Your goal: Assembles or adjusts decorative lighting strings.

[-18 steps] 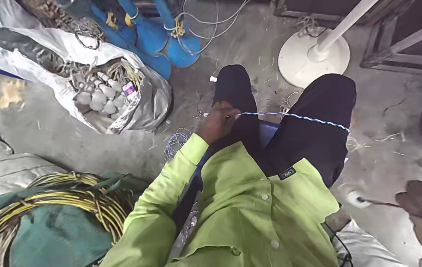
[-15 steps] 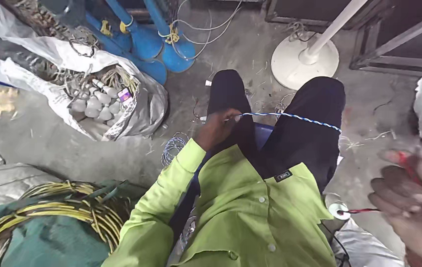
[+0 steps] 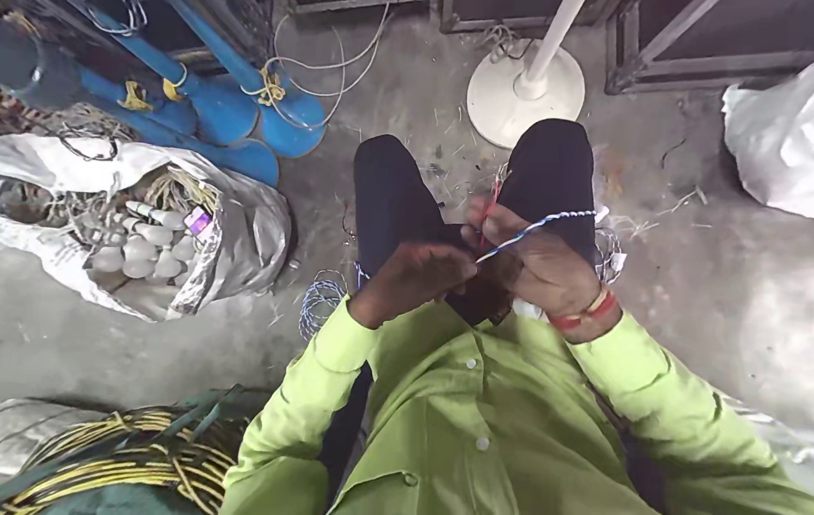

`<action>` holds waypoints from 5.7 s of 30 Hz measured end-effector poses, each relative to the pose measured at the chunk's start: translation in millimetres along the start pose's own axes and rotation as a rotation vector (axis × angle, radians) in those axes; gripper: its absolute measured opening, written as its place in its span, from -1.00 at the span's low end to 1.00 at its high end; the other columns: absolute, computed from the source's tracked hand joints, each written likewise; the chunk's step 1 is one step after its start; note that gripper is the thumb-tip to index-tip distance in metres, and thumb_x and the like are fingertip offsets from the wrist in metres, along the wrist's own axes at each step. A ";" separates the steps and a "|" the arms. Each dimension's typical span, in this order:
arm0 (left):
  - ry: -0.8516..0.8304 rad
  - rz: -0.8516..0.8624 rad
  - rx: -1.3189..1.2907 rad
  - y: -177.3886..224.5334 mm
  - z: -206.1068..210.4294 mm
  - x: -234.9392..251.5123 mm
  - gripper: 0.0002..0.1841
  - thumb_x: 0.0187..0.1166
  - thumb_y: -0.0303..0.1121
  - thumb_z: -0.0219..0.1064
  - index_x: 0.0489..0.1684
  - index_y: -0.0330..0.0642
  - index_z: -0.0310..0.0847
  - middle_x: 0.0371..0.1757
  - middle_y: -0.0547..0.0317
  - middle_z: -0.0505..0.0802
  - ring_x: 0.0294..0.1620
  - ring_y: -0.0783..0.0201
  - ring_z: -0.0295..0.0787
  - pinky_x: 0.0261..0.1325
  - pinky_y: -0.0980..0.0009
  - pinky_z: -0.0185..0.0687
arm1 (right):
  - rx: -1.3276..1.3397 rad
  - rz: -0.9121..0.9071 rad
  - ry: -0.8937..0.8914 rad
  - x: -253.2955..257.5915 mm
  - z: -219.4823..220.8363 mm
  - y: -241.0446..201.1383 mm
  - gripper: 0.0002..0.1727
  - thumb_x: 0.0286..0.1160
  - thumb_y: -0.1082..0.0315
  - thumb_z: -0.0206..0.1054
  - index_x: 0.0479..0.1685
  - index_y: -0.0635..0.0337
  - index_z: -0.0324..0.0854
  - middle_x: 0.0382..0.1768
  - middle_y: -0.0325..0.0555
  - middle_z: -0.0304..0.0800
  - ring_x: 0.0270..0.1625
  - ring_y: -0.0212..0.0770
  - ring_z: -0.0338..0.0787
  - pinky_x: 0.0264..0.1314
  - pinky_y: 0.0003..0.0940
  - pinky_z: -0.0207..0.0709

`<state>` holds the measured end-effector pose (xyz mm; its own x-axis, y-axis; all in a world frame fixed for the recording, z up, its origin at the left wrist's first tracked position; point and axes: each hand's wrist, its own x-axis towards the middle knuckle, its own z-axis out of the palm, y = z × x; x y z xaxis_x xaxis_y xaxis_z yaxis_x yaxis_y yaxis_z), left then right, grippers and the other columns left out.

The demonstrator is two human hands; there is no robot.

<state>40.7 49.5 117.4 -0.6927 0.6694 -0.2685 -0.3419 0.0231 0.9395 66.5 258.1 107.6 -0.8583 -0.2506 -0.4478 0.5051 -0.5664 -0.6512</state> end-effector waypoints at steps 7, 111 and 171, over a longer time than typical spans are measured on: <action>-0.064 -0.067 0.090 -13.3 12.1 6.3 -0.62 0.78 -0.39 0.16 0.51 -0.27 0.54 -0.41 0.17 0.78 -0.61 0.47 0.53 -0.57 0.60 0.44 | -0.001 -0.073 -0.027 -1.8 -14.3 7.6 -0.65 0.75 0.30 0.21 0.43 -0.06 0.65 0.26 -0.29 0.84 0.25 -0.32 0.82 0.15 -0.41 0.77; -0.005 0.064 0.296 10.3 34.0 -12.3 -0.71 0.42 -0.72 0.41 0.10 -0.41 0.78 0.01 0.05 0.92 -0.11 0.38 0.87 -0.02 0.46 0.84 | -0.630 -0.370 -0.073 -57.2 -35.9 34.0 -0.86 0.57 0.35 0.43 -0.05 0.13 0.87 -0.37 -0.37 0.87 -0.42 -0.54 0.73 -0.37 -0.61 0.65; 0.229 0.411 1.004 -21.5 52.2 18.6 -0.80 0.64 -0.43 0.29 0.00 -0.17 0.85 -0.29 -0.05 0.79 -0.23 -0.04 0.81 -0.24 0.01 0.73 | -1.236 -0.974 0.206 -58.4 -52.5 19.7 -0.77 0.54 0.52 0.32 0.01 0.40 0.85 -0.13 0.01 0.95 -0.09 -0.35 0.91 0.05 -0.44 0.79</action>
<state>68.3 100.2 103.3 -0.7715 0.6138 0.1676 0.5396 0.4916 0.6835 131.3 302.8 88.7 -0.9092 -0.0236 0.4156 -0.3599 0.5463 -0.7563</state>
